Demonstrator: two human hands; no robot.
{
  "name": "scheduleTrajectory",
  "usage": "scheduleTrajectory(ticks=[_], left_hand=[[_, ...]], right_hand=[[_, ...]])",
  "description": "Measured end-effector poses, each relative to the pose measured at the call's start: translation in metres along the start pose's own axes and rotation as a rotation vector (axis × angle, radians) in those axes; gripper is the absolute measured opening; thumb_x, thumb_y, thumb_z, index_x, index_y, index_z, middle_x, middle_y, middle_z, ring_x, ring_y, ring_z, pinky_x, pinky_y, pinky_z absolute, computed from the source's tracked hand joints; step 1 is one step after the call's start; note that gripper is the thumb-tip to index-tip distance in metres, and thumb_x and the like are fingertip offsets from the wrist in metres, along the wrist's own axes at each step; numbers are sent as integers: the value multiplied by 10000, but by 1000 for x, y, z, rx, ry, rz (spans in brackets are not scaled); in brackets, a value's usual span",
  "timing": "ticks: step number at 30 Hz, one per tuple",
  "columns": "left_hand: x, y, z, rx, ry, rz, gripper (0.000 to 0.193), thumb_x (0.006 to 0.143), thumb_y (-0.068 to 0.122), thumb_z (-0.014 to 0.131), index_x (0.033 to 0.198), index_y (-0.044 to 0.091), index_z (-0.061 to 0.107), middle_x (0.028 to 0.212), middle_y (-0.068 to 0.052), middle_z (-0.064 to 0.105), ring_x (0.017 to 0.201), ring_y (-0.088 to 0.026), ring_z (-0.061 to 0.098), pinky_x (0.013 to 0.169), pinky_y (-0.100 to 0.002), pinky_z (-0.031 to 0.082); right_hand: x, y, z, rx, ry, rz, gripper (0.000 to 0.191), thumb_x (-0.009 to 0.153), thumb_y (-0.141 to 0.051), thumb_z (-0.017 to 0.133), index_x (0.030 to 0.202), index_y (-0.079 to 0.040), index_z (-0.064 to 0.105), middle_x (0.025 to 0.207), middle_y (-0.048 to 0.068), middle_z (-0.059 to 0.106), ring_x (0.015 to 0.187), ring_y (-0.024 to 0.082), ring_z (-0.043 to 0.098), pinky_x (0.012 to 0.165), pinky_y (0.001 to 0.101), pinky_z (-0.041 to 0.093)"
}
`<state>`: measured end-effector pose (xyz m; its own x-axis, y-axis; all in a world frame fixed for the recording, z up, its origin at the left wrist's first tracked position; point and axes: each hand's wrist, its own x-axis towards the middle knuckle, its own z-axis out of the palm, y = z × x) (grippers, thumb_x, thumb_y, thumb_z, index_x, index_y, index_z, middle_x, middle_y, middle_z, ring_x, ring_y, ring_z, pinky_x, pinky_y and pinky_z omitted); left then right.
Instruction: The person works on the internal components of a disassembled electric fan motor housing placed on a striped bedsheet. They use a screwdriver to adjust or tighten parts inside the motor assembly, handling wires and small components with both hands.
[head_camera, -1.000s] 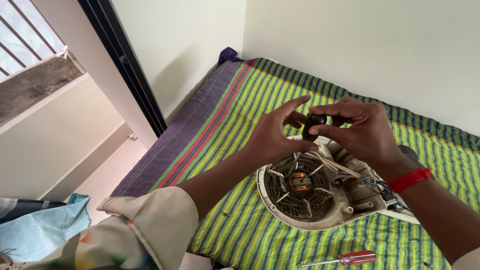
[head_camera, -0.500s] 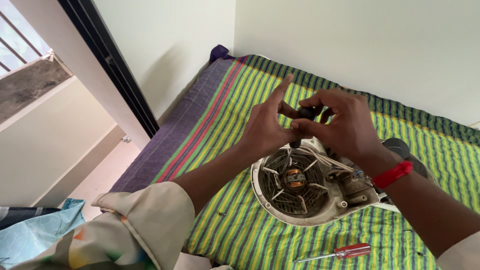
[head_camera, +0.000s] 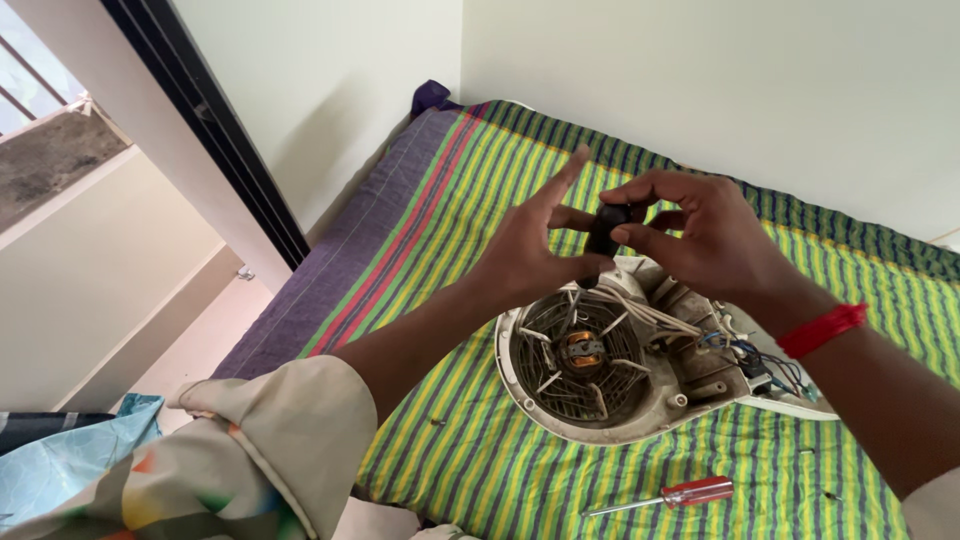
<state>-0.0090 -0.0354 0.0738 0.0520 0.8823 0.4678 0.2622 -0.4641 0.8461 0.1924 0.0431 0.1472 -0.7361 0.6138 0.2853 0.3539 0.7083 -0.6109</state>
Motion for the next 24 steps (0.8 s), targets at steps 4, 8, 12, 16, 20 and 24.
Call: scheduleTrajectory(ticks=[4,8,12,16,20,24], left_hand=[[-3,2,10,-49,16,39,1110,754,245,930,1634,79,274,1155,-113,777,1178,-230,732,1116,-449,493],[1,3,15,-18,75,65,981,765,216,933,1582,70,411,1109,-68,772,1073,-181,756,986,-374,598],[1,7,16,55,133,60,919,746,220,951,1527,73,490,1014,-67,774,995,-176,774,908,-374,613],[-2,12,17,126,185,-9,989,702,231,960,1539,81,455,896,-73,759,881,-178,775,847,-378,606],[-1,9,15,60,155,-50,1142,703,251,945,1617,83,283,919,-84,778,913,-172,794,867,-366,636],[2,2,10,41,85,36,1229,772,247,951,1669,75,129,1074,-105,804,1060,-193,793,1016,-399,590]], right_hand=[[-6,2,5,-16,105,20,270,826,-130,856,1028,-24,712,985,65,752,889,159,735,749,338,615],[-5,2,12,-147,132,-54,298,788,-186,905,971,-38,722,934,54,751,847,153,739,714,312,605],[-4,-3,15,-138,163,-73,305,774,-206,915,924,-45,704,906,50,736,807,153,721,646,314,574],[-7,-12,16,-172,180,-62,317,779,-213,918,919,-50,686,890,46,731,792,153,713,641,312,564],[-8,-18,9,-137,96,-60,287,822,-203,881,982,-52,697,939,47,774,842,162,737,699,321,571],[-7,-17,-1,-10,-55,-117,336,863,-134,797,1189,-89,729,1096,47,793,988,162,761,799,332,619]])
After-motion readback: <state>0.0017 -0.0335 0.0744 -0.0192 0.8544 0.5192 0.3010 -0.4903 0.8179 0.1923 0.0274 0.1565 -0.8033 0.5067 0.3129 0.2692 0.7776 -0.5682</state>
